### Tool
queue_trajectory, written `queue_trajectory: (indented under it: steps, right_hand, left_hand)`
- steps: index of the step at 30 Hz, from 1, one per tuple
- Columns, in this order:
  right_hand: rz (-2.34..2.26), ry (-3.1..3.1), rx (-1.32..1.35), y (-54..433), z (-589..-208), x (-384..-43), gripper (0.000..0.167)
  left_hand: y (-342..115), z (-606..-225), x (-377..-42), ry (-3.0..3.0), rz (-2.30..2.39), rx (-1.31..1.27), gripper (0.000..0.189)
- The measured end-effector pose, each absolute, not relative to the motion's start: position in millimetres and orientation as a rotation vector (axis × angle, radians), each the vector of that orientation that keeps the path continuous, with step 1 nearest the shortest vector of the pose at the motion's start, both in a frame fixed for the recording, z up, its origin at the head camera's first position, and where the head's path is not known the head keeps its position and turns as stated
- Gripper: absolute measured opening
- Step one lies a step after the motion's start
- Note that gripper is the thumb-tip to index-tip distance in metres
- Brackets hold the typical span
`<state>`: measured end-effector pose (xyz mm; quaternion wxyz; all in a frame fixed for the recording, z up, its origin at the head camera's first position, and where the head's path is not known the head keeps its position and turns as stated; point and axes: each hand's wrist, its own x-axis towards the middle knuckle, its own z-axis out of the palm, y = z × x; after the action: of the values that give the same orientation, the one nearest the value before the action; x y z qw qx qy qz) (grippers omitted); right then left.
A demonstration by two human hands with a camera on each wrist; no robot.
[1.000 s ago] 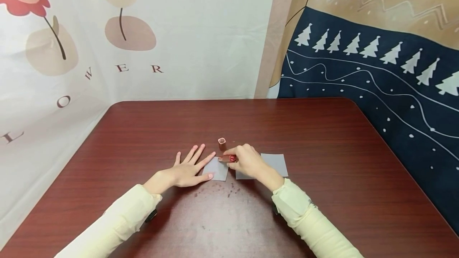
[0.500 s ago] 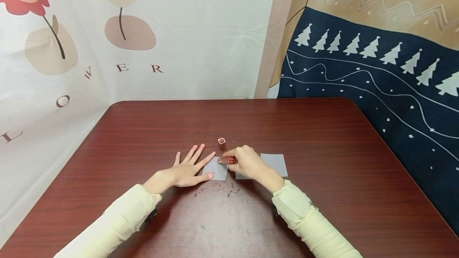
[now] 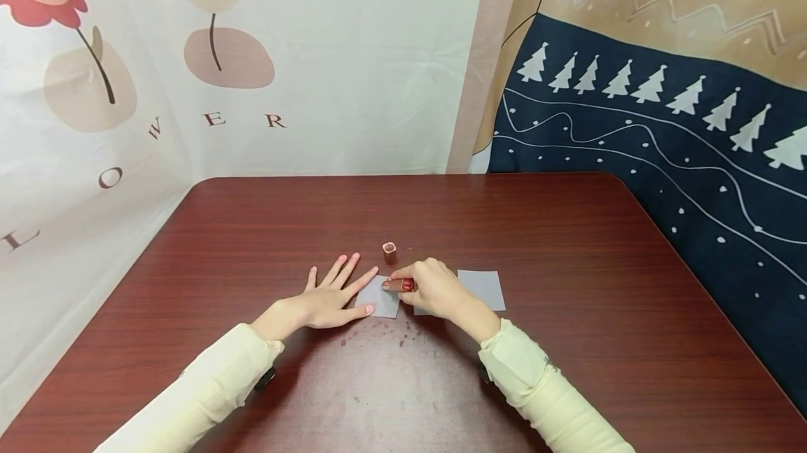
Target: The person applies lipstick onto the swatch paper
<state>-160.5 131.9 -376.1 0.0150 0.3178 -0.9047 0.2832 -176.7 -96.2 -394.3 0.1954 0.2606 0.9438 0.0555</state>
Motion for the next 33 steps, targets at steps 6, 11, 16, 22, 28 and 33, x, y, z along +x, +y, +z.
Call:
queue_trajectory:
  steps: [6, 11, 16, 22, 28, 33]
  right_hand:
    - [0.905, -2.845, 0.969, 131, -377, -158, 0.031]
    - [0.915, -2.866, 0.950, 131, -377, -156, 0.032]
    - [0.911, -2.848, 0.966, 130, -376, -156, 0.032]
    - [0.910, -2.850, 0.967, 131, -376, -156, 0.032]
    - [0.892, -2.834, 0.998, 130, -376, -155, 0.030]
    - [0.903, -2.865, 0.965, 128, -376, -153, 0.031]
  left_hand:
    - [-96, -394, -176, 2.643, 0.166, 0.732, 0.074]
    - [-96, -395, -176, 2.627, 0.180, 0.727, 0.074]
    - [-97, -394, -176, 2.637, 0.173, 0.731, 0.074]
    - [-97, -397, -178, 2.644, 0.182, 0.729, 0.074]
    - [-99, -407, -182, 2.648, 0.188, 0.715, 0.077]
    - [-101, -408, -181, 2.653, 0.191, 0.714, 0.077]
